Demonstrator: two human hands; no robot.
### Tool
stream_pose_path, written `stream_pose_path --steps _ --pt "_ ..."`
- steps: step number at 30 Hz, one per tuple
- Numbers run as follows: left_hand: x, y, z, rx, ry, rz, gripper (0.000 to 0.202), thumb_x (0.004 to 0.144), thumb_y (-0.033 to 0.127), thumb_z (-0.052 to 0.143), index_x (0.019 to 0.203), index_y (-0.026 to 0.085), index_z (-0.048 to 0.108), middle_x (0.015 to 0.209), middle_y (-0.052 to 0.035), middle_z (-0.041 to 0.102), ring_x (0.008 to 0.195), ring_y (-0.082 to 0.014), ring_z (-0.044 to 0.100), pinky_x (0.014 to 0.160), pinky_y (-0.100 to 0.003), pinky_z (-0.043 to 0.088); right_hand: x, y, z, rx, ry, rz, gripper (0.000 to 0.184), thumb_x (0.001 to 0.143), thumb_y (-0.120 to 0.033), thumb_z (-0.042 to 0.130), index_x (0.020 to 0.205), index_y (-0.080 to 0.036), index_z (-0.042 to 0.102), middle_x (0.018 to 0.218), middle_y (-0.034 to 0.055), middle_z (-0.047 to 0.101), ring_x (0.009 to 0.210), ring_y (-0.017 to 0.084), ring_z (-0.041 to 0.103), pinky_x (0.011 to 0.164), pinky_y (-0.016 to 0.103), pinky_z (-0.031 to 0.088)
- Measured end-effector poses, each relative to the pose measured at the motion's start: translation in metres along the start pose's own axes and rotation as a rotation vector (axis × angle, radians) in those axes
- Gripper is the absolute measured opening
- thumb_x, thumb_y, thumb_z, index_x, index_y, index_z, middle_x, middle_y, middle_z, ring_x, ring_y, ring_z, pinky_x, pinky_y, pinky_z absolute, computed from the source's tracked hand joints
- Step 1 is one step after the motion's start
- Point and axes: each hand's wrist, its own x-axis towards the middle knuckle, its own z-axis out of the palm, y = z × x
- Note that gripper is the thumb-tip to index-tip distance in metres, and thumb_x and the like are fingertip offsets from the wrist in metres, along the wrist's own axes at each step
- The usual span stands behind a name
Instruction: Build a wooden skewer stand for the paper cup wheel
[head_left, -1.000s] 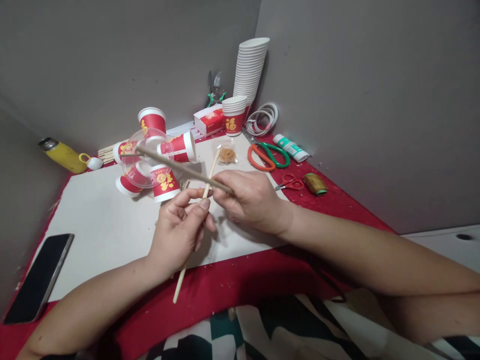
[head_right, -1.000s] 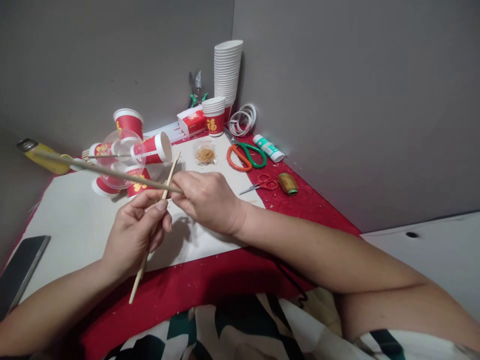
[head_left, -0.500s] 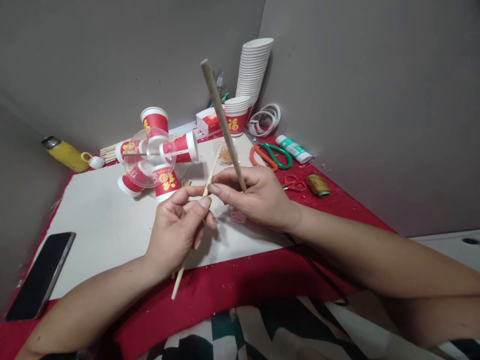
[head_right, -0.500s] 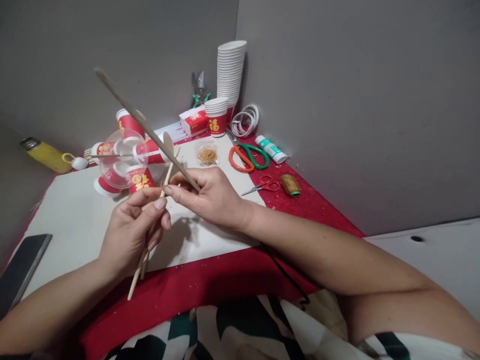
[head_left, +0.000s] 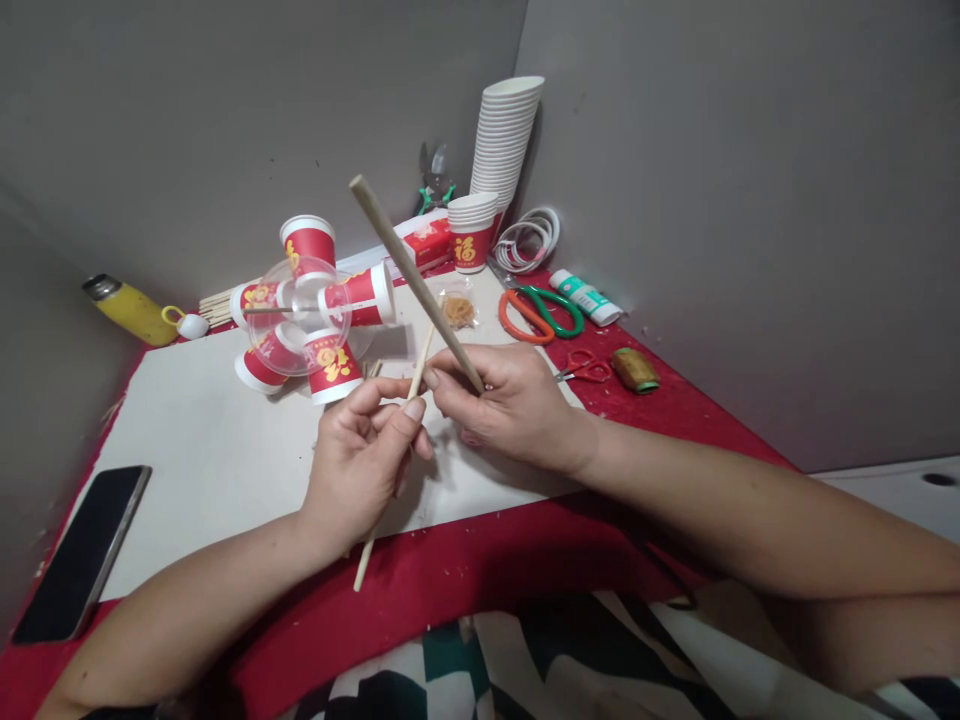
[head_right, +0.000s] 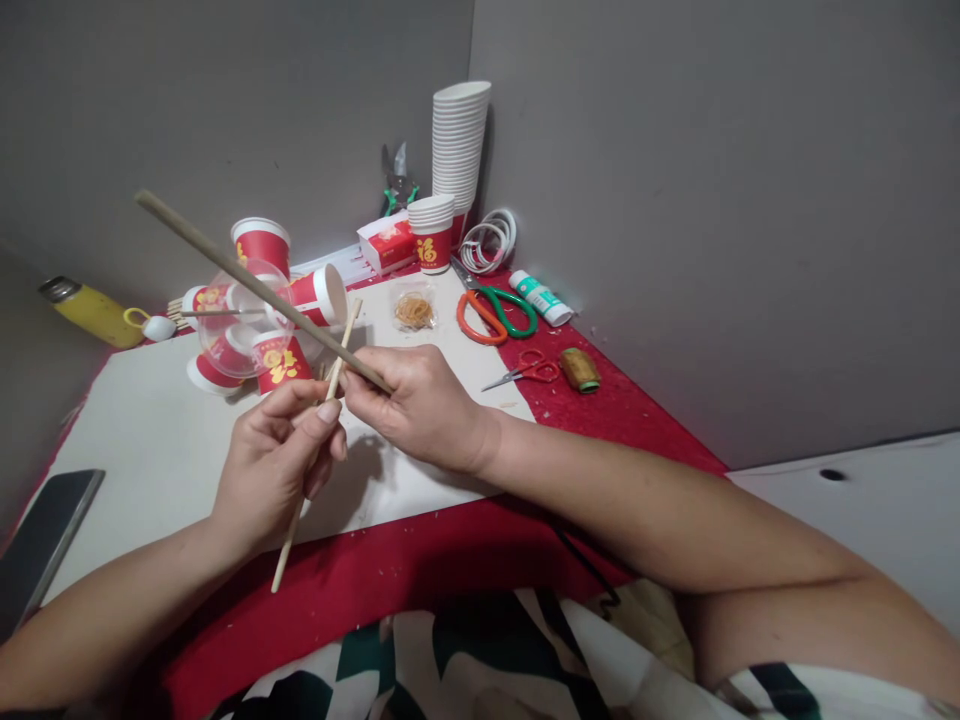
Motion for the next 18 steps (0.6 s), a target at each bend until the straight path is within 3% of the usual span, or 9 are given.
stream_pose_path --steps 10,18 --pt "0.0 0.005 0.0 -0.057 -0.039 -0.076 0.018 0.088 0.032 0.064 0.097 0.017 0.058 0.054 0.0051 0.06 0.03 -0.0025 0.036 0.03 -0.012 0.026 -0.001 0.001 0.0 -0.078 0.022 -0.063 0.024 0.089 -0.015 0.051 0.065 -0.017 0.052 0.054 -0.0042 0.051 0.053 0.007 0.047 0.053 0.019 0.034" --pt "0.0 0.016 -0.001 -0.182 -0.094 -0.194 0.011 0.09 0.025 0.06 0.095 0.014 0.06 0.055 0.005 0.058 0.03 -0.0002 0.031 0.032 -0.011 0.024 0.001 0.011 0.001 -0.21 0.053 -0.261 0.023 0.089 -0.015 0.051 0.066 -0.017 0.052 0.054 -0.0048 0.05 0.047 0.006 0.044 0.051 0.019 0.034"
